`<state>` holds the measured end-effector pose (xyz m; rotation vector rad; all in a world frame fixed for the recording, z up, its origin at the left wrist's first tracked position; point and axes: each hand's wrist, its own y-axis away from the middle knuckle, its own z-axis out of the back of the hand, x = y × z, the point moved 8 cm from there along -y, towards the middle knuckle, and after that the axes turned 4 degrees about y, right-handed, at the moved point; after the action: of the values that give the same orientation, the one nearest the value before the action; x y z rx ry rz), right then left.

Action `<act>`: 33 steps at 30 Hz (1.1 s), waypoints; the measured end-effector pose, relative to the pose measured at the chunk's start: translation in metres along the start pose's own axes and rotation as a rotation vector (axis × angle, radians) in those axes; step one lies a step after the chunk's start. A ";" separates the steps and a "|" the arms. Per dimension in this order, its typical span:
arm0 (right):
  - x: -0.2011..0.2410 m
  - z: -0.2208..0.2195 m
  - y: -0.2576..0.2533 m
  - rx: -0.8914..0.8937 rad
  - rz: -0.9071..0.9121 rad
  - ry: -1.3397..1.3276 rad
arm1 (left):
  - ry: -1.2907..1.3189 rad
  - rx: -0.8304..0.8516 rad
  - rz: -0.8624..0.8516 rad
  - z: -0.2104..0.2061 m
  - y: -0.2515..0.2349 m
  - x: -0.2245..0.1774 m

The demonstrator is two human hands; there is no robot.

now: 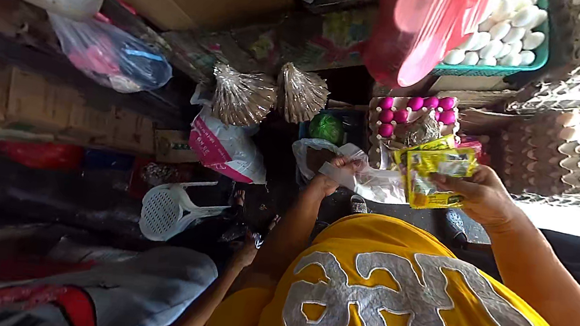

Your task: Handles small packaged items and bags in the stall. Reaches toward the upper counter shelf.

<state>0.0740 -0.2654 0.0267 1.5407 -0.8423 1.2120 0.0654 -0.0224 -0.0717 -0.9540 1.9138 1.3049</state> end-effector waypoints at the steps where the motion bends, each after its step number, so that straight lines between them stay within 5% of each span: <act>1: -0.001 0.003 -0.002 -0.029 0.002 -0.018 | -0.008 -0.041 0.017 0.006 0.002 0.002; 14: 0.035 -0.032 -0.021 -0.039 0.200 0.147 | -0.033 -0.107 0.025 0.038 0.027 -0.023; 24: 0.029 -0.053 -0.040 -0.124 0.238 0.031 | 0.054 -0.074 -0.166 0.069 0.047 -0.041; 33: 0.033 -0.100 -0.031 -0.064 0.218 -0.209 | -0.120 -0.295 -0.311 0.092 0.083 -0.059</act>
<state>0.0818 -0.1598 0.0542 1.5728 -1.2008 1.1779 0.0365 0.0980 -0.0122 -1.2333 1.4384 1.4403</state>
